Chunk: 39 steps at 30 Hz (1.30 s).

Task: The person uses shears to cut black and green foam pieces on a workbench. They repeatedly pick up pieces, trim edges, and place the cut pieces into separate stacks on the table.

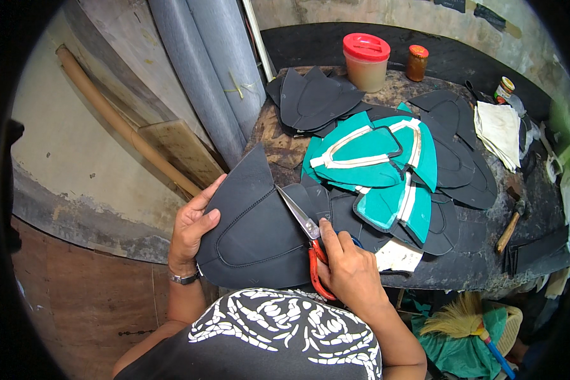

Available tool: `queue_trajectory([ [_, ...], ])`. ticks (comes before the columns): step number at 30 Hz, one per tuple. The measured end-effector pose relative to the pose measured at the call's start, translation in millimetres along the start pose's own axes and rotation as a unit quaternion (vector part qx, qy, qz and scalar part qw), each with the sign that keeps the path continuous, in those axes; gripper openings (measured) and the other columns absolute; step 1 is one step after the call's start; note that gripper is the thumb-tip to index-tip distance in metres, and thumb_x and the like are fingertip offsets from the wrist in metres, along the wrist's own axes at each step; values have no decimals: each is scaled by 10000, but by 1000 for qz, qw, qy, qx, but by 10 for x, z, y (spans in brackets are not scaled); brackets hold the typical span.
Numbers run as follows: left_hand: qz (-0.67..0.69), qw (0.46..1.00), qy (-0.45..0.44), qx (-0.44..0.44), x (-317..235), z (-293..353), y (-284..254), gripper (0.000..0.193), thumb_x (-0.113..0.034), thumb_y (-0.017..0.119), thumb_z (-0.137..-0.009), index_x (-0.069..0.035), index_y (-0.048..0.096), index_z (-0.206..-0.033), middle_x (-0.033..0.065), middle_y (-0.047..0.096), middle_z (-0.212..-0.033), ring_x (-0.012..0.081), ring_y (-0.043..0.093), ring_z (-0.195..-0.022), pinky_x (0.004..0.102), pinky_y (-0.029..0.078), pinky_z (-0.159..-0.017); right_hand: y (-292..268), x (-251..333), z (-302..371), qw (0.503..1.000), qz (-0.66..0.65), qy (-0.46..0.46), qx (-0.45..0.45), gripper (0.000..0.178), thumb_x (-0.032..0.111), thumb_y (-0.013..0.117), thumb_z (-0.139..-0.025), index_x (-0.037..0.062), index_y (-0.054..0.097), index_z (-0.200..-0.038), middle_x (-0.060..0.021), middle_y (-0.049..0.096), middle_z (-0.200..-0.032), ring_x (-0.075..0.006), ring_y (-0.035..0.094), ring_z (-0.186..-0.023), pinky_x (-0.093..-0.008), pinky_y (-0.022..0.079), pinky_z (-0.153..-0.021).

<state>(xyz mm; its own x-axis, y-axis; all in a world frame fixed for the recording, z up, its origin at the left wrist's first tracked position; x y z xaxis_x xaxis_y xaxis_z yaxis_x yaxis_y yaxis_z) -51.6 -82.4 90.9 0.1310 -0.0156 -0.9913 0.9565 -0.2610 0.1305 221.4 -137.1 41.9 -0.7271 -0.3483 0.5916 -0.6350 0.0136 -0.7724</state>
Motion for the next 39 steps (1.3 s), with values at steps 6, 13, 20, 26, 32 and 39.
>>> queue_trajectory([
  [6, 9, 1000, 3, 10, 30, -2, -17, 560, -24, 549, -950, 80, 358, -1466, 182, 487, -1444, 202, 491, -1307, 310, 357, -1103, -1, 11, -33, 1000, -23, 9, 13, 619, 178, 719, -785, 7, 495, -1337, -156, 566, -861, -345, 646, -697, -435, 534, -608],
  [13, 3, 1000, 17, 11, 42, 0, -12, 541, -20, 540, -955, 82, 369, -1458, 178, 491, -1441, 204, 497, -1303, 318, 369, -1098, 53, -15, -26, 1000, -15, 8, 7, 586, 178, 715, -795, -1, 504, -1311, -173, 594, -874, -373, 643, -687, -456, 533, -598],
  [20, 1, 1000, 4, 8, 71, -17, -19, 546, -23, 548, -949, 88, 373, -1454, 179, 481, -1449, 211, 485, -1313, 323, 351, -1109, 52, -21, -39, 999, -44, 21, 7, 565, 164, 693, -797, -3, 509, -1304, -186, 601, -888, -392, 640, -687, -471, 537, -613],
  [26, -12, 1000, 10, 9, 70, -27, -6, 547, -25, 552, -947, 84, 378, -1453, 178, 480, -1450, 214, 483, -1315, 328, 346, -1114, 7, 12, -69, 999, -23, 36, 22, 559, 138, 695, -790, 4, 510, -1301, -189, 608, -929, -397, 639, -707, -471, 531, -635],
  [32, -6, 1000, 10, 7, 66, -26, 10, 547, -28, 551, -953, 82, 371, -1457, 181, 494, -1436, 212, 497, -1301, 323, 362, -1102, 21, -8, -50, 997, -55, 47, 36, 544, 63, 713, -782, 6, 511, -1283, -210, 633, -1019, -409, 642, -762, -466, 527, -668],
  [39, 4, 1000, 0, 5, 97, -28, 6, 553, -28, 550, -954, 79, 362, -1463, 176, 497, -1433, 203, 503, -1291, 317, 373, -1094, 70, -57, -40, 993, -110, 36, 18, 479, 82, 715, -816, -17, 527, -1244, -230, 654, -1026, -418, 657, -807, -441, 539, -702],
])
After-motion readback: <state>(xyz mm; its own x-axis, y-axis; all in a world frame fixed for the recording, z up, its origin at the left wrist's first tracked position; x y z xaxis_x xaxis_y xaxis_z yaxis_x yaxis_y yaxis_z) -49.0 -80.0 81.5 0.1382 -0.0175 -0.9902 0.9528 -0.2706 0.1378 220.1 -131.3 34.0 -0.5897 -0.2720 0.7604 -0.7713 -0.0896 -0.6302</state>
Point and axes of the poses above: each hand's wrist, its own z-axis away from the middle knuckle, its own y-axis out of the palm, x = y × z, the point moved 1 cm from there along -z, towards the middle knuckle
